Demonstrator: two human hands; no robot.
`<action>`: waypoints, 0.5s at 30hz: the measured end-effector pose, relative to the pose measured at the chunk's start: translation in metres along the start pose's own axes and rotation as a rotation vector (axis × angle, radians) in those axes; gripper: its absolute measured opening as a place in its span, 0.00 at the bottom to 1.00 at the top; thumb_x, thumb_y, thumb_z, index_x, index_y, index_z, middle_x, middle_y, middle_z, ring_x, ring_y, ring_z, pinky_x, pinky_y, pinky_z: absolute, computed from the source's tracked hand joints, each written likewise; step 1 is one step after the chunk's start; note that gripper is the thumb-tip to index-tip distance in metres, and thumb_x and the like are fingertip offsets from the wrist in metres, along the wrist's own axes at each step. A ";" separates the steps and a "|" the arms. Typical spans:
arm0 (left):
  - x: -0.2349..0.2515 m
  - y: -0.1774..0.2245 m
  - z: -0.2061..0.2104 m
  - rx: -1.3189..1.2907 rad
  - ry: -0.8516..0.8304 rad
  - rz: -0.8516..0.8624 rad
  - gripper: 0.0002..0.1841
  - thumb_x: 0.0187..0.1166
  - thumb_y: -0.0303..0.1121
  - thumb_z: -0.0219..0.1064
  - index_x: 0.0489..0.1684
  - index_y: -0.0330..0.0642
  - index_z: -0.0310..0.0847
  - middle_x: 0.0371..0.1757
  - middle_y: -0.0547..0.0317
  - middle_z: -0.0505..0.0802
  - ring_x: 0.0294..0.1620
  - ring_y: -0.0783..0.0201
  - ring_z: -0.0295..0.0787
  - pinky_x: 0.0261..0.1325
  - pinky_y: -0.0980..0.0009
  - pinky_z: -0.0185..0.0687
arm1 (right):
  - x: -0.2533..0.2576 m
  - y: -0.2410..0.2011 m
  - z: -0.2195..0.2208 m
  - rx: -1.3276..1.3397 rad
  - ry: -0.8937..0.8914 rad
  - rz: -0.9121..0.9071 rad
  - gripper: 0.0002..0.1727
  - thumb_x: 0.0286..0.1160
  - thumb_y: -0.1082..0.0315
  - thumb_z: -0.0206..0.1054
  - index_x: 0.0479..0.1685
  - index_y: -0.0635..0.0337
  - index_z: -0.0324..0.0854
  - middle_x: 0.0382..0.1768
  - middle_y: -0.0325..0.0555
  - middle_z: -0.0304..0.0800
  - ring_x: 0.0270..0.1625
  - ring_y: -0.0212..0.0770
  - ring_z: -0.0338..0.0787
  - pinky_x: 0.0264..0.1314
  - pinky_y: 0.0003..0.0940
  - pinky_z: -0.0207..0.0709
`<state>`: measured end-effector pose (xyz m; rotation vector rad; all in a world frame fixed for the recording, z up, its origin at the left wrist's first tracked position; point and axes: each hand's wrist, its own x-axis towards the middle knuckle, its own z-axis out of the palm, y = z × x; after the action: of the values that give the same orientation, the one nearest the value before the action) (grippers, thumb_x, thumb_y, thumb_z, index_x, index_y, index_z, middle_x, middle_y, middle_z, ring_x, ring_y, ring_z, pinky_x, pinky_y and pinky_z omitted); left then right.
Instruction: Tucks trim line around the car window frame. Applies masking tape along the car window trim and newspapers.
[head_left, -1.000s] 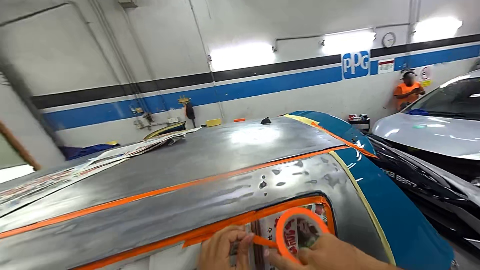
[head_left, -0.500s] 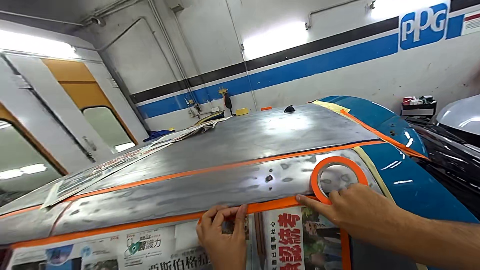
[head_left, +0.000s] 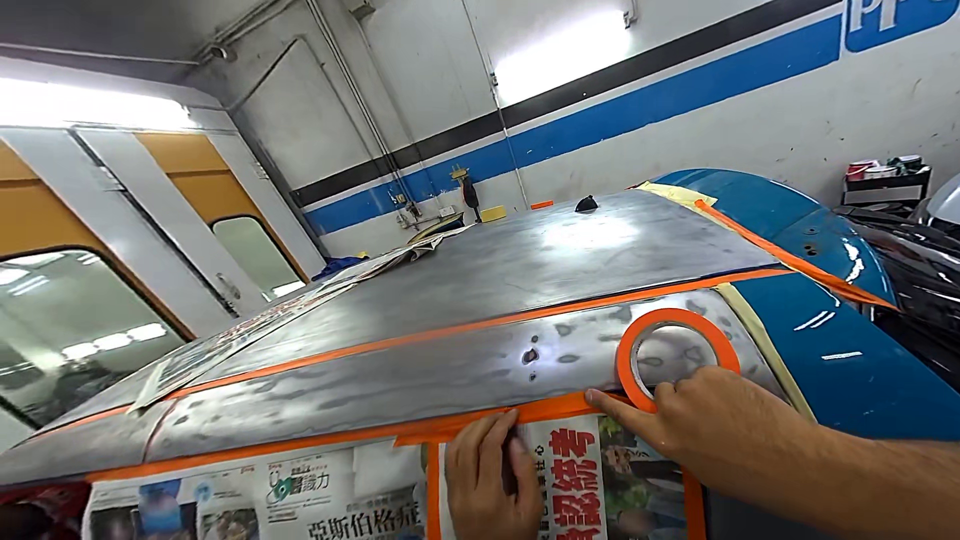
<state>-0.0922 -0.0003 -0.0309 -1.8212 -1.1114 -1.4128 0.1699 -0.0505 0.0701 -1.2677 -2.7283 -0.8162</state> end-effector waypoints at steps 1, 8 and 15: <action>-0.001 -0.001 0.001 0.001 0.007 -0.008 0.20 0.84 0.41 0.50 0.53 0.42 0.89 0.53 0.49 0.90 0.64 0.56 0.82 0.74 0.65 0.70 | -0.001 0.000 0.000 0.002 0.004 -0.003 0.44 0.75 0.80 0.60 0.95 0.43 0.56 0.14 0.45 0.72 0.13 0.47 0.77 0.14 0.36 0.66; 0.000 -0.004 0.003 -0.001 -0.009 -0.020 0.21 0.83 0.40 0.48 0.56 0.43 0.87 0.54 0.48 0.87 0.64 0.56 0.78 0.74 0.65 0.66 | -0.003 0.001 0.001 0.043 0.002 -0.047 0.43 0.74 0.78 0.61 0.94 0.44 0.58 0.13 0.44 0.71 0.11 0.46 0.75 0.12 0.36 0.63; 0.011 -0.003 0.001 -0.002 -0.036 -0.009 0.18 0.83 0.40 0.50 0.49 0.49 0.88 0.49 0.52 0.85 0.60 0.59 0.77 0.69 0.65 0.65 | -0.004 0.000 0.004 0.032 0.032 -0.048 0.43 0.74 0.79 0.61 0.93 0.44 0.60 0.12 0.43 0.70 0.10 0.44 0.74 0.11 0.34 0.61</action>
<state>-0.0938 0.0046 -0.0209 -1.8518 -1.1377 -1.3914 0.1738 -0.0513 0.0655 -1.1773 -2.7451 -0.7864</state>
